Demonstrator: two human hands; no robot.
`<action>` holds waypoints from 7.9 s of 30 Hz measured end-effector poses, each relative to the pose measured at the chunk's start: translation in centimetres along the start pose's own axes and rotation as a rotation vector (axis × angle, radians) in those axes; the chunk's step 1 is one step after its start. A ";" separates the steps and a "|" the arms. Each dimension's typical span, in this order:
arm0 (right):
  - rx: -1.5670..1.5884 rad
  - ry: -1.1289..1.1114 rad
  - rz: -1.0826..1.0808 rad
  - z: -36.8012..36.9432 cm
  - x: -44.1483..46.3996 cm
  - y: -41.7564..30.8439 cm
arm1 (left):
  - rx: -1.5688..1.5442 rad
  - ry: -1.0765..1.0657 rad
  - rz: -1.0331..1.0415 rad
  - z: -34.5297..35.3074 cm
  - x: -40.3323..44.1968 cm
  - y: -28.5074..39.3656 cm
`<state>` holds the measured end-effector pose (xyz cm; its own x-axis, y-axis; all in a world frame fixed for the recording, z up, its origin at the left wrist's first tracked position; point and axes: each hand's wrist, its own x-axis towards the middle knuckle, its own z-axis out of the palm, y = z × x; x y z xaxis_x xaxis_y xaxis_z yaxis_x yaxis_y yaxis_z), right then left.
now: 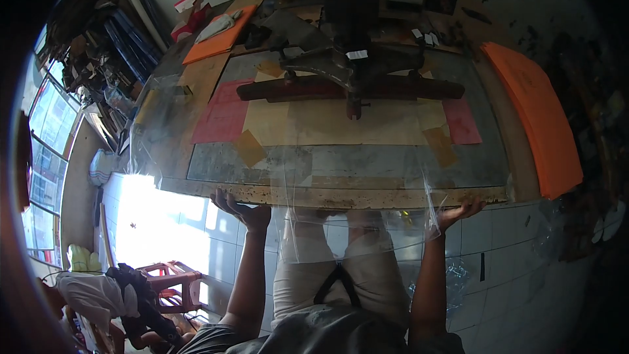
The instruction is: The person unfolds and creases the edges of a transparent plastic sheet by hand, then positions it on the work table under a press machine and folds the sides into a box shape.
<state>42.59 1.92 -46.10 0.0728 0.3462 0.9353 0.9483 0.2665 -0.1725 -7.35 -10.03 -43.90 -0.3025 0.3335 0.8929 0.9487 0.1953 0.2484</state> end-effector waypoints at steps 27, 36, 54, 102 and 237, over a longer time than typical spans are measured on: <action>-0.079 -0.028 0.042 -0.5 0.0 -1.2 | 0.009 -0.066 -0.005 -1.8 1.2 1.3; -0.138 -0.043 0.069 -1.2 0.9 -2.6 | -0.022 -0.097 -0.020 -2.7 1.8 1.9; -0.093 -0.022 0.059 -1.3 1.5 -3.2 | -0.036 -0.078 -0.010 -2.6 1.7 2.1; 0.671 -0.795 -0.314 6.5 25.5 -9.1 | -0.747 -1.062 0.528 4.2 24.7 8.4; 0.893 -0.708 0.437 -2.6 18.0 -10.1 | -1.236 -0.647 -0.715 -3.7 16.6 9.0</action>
<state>35.11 3.16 -26.77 -0.1170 0.9007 0.4184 0.3198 0.4331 -0.8427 -3.48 -6.18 -25.47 -0.3839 0.8933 0.2337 -0.0170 -0.2599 0.9655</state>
